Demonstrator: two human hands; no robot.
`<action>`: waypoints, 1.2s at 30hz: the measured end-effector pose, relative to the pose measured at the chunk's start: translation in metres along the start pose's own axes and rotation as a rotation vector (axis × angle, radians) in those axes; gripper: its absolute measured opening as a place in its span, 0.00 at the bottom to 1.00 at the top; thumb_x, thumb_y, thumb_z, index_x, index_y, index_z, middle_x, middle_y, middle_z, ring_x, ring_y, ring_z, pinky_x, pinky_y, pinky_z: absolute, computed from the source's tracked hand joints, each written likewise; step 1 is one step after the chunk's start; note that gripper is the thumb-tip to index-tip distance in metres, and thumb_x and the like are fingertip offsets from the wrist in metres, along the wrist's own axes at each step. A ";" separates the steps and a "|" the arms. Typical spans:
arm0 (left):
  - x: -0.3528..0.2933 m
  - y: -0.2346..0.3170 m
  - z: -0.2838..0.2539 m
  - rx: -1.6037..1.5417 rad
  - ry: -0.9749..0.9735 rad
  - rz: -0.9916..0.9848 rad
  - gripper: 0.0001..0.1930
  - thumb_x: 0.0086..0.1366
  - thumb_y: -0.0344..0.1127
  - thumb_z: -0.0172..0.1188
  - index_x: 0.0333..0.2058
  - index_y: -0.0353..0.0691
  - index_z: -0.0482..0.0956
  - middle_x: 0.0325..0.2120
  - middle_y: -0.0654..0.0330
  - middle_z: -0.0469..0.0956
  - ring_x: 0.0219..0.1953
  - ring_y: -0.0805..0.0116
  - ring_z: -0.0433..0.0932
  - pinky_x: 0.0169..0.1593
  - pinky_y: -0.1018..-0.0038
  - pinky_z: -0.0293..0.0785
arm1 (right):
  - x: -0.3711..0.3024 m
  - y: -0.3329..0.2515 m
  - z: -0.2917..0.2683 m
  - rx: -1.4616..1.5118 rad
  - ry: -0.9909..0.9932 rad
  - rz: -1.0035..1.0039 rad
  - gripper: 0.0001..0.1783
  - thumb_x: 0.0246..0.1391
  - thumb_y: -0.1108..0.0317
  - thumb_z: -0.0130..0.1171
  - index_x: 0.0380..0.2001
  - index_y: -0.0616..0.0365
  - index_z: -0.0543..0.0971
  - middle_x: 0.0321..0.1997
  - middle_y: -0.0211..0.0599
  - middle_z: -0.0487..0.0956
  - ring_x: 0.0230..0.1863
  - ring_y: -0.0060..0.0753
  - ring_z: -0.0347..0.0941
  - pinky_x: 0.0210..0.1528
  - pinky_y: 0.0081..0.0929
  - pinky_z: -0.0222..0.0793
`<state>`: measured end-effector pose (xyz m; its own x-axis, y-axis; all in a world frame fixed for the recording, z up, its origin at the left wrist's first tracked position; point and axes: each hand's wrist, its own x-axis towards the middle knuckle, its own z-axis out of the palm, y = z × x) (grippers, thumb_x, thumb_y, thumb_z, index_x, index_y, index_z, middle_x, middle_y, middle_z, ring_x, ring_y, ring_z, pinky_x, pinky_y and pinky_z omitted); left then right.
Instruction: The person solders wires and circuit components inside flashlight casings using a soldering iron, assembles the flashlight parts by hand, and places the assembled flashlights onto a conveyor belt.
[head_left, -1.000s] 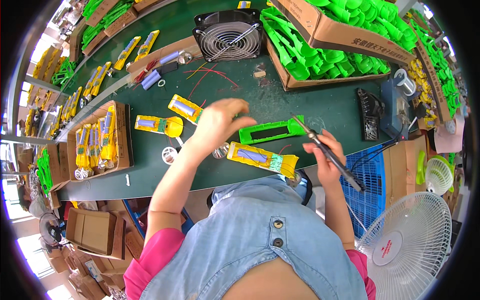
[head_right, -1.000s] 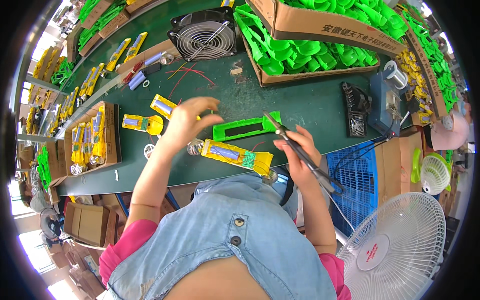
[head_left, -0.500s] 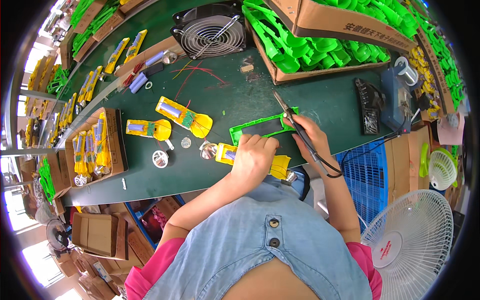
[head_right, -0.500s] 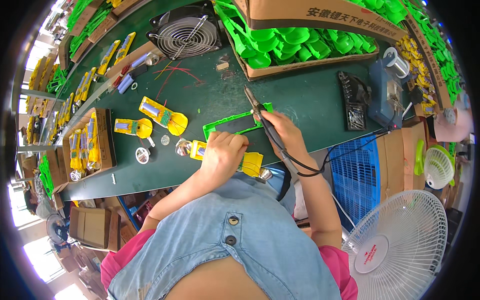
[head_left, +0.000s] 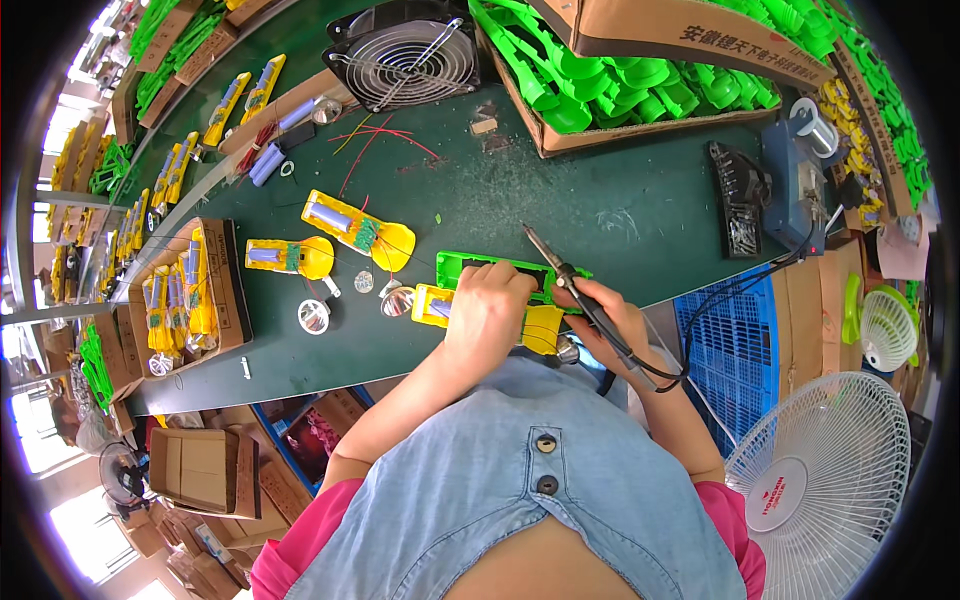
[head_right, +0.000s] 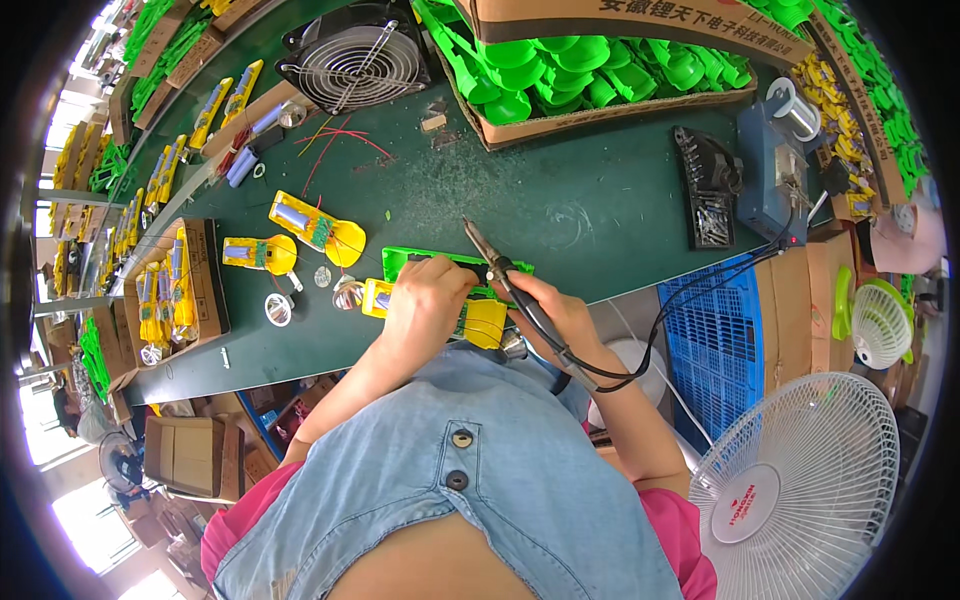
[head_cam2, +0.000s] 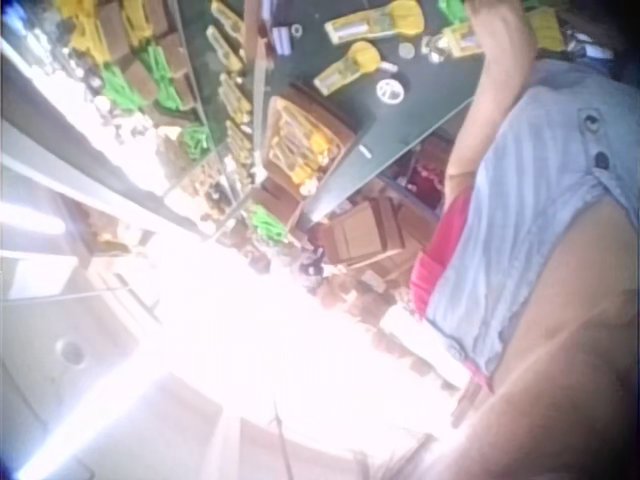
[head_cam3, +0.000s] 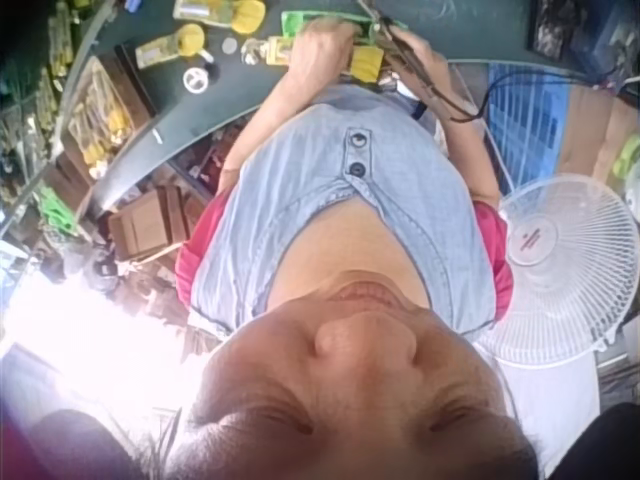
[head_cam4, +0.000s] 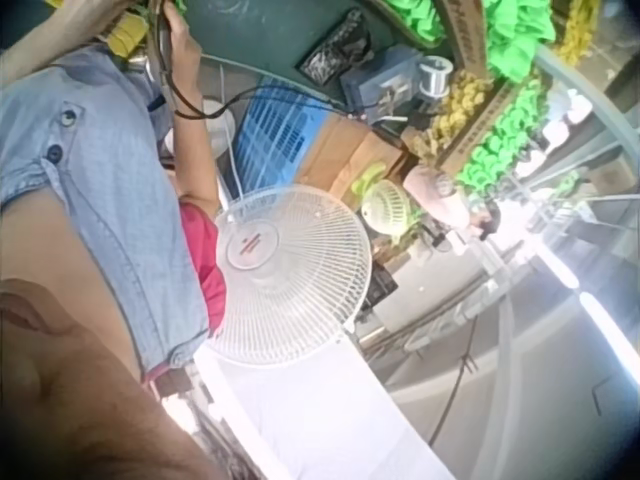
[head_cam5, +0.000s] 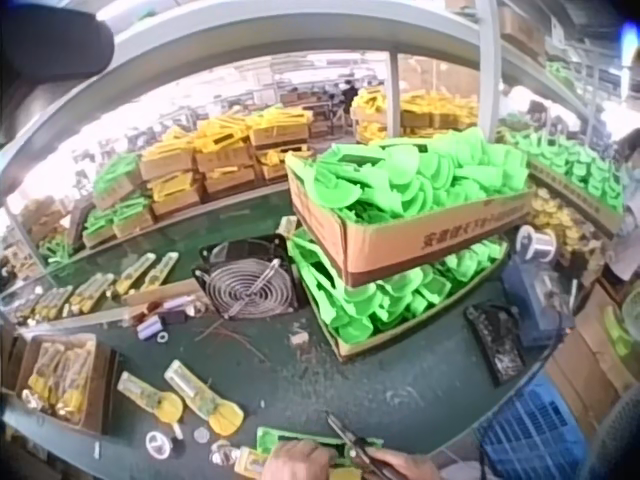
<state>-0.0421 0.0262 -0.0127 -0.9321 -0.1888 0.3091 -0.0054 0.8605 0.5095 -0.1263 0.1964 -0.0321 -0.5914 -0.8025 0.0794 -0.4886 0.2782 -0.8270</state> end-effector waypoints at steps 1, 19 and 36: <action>0.003 -0.001 -0.002 -0.019 -0.074 -0.017 0.03 0.47 0.26 0.56 0.24 0.39 0.76 0.19 0.58 0.70 0.25 0.59 0.72 0.31 0.67 0.67 | -0.003 0.000 -0.002 0.016 0.010 0.101 0.22 0.41 0.73 0.61 0.43 0.55 0.69 0.37 0.41 0.77 0.37 0.42 0.76 0.36 0.28 0.72; 0.011 0.001 -0.002 0.105 -0.224 -0.045 0.02 0.48 0.28 0.56 0.21 0.40 0.77 0.19 0.57 0.70 0.24 0.59 0.73 0.28 0.68 0.70 | -0.001 0.002 -0.037 0.662 0.305 0.200 0.09 0.45 0.78 0.58 0.33 0.66 0.73 0.29 0.38 0.76 0.24 0.21 0.73 0.26 0.17 0.71; 0.012 0.001 -0.001 0.109 -0.221 -0.041 0.02 0.48 0.27 0.55 0.21 0.39 0.77 0.19 0.57 0.69 0.23 0.59 0.73 0.28 0.68 0.70 | -0.006 0.010 -0.023 0.660 0.371 0.187 0.09 0.44 0.79 0.57 0.32 0.67 0.73 0.31 0.39 0.74 0.24 0.24 0.74 0.26 0.18 0.72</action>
<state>-0.0524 0.0242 -0.0077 -0.9868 -0.1271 0.1003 -0.0731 0.9025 0.4245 -0.1428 0.2161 -0.0278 -0.8592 -0.5115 -0.0095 0.0545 -0.0732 -0.9958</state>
